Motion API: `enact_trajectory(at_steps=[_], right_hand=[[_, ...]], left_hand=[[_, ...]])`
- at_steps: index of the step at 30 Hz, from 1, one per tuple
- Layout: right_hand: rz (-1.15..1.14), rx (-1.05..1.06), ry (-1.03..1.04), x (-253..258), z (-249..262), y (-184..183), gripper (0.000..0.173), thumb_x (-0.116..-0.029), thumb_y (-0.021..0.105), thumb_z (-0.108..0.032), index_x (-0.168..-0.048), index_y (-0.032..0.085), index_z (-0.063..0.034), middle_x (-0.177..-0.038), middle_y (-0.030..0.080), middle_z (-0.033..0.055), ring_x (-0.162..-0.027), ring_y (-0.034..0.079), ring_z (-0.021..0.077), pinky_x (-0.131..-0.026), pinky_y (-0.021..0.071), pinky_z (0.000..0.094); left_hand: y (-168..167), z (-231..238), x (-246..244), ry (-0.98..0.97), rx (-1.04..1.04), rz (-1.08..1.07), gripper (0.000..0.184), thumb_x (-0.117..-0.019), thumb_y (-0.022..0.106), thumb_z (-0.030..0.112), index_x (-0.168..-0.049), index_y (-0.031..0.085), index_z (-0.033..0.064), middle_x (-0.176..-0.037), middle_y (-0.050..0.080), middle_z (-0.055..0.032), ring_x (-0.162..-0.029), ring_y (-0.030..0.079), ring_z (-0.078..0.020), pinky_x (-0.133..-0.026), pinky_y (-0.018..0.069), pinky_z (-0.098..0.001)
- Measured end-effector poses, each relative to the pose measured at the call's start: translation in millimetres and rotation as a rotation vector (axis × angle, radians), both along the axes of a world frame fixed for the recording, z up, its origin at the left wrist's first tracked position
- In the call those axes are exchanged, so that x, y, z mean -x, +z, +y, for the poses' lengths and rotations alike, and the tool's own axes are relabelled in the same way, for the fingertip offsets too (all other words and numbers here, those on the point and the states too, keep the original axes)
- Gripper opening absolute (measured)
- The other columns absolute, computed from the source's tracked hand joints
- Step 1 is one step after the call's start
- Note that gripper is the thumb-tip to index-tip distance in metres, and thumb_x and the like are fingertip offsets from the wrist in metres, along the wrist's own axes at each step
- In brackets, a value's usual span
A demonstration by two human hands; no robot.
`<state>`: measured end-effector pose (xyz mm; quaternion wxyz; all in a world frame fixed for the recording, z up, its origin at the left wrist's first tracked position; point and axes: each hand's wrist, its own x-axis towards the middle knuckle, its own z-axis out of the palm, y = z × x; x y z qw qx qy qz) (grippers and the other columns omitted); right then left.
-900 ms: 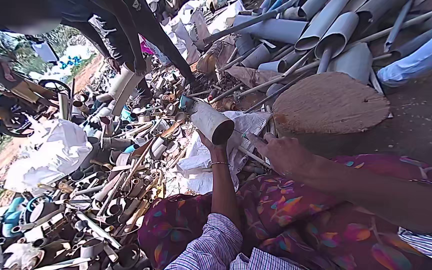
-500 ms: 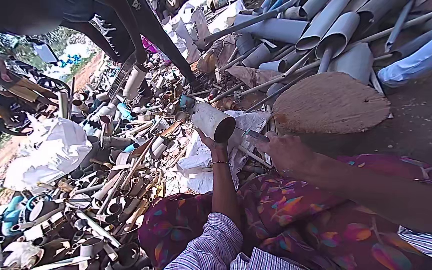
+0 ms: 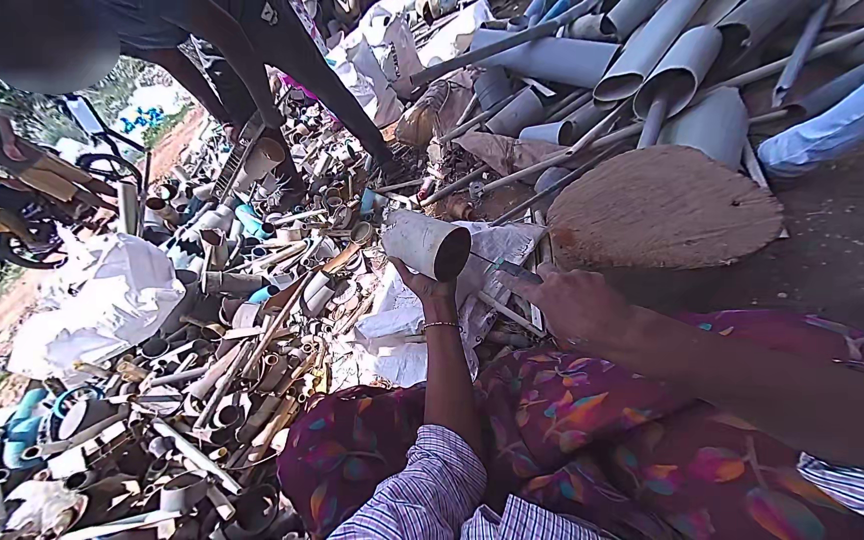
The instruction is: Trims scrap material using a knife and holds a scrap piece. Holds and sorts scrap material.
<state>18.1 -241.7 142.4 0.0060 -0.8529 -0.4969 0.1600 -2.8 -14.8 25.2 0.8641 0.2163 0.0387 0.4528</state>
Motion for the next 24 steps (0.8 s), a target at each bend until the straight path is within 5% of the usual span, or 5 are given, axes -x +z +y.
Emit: enact_trajectory(at_steps=[6,9,15,20,24], right_hand=[[0.245,-0.057,0.028,-4,-3,-3,0.069,-0.1013,0.055,-0.005,-0.163,0.03,-0.0239,-0.12,0.064,0.0256,-0.106,0.064,0.0427,-0.09,0.0502,0.0543],[0.42,-0.111,0.068,-11,-4,-4,0.058,-0.1075,0.048,-0.01,-0.162,0.031,-0.021,-0.132,0.063,0.0228,-0.121,0.06,0.0388,-0.103,0.0441,0.0517],[0.06,-0.023,0.023,-8,-1,-4,0.073,-0.0973,0.059,0.0,-0.161,0.034,-0.0248,-0.122,0.06,0.028,-0.1,0.065,0.0455,-0.08,0.0529,0.054],[0.201,-0.044,0.108,-12,-7,-8,0.065,-0.1014,0.056,-0.007,-0.16,0.037,-0.0267,-0.116,0.067,0.0228,-0.105,0.065,0.0413,-0.088,0.0507,0.055],[0.007,-0.046,0.035,-13,-7,-8,0.071,-0.0969,0.061,0.001,-0.159,0.04,-0.0281,-0.121,0.061,0.025,-0.098,0.066,0.0436,-0.077,0.0534,0.0538]], left_hand=[[0,-2,2,0.016,-0.027,0.0,0.071,-0.0998,0.02,0.072,-0.139,0.05,0.0214,-0.132,0.063,-0.0028,-0.126,0.059,-0.0185,-0.103,0.0511,-0.0462],[-1,-1,1,0.038,-0.026,-0.01,0.069,-0.1006,0.023,0.071,-0.138,0.052,0.0201,-0.129,0.065,-0.0037,-0.123,0.062,-0.0188,-0.101,0.053,-0.0458],[-4,7,0,0.039,-0.006,-0.041,0.071,-0.0994,0.025,0.072,-0.138,0.052,0.0192,-0.129,0.065,-0.0055,-0.122,0.062,-0.0223,-0.1,0.0526,-0.0493],[-2,15,8,0.153,0.057,0.001,0.07,-0.1005,0.022,0.071,-0.138,0.051,0.019,-0.129,0.064,-0.0062,-0.122,0.062,-0.0228,-0.099,0.0531,-0.0502],[-1,23,14,0.218,0.063,0.042,0.071,-0.1012,0.018,0.07,-0.142,0.047,0.0199,-0.134,0.06,-0.0067,-0.126,0.058,-0.0235,-0.102,0.0508,-0.0524]])
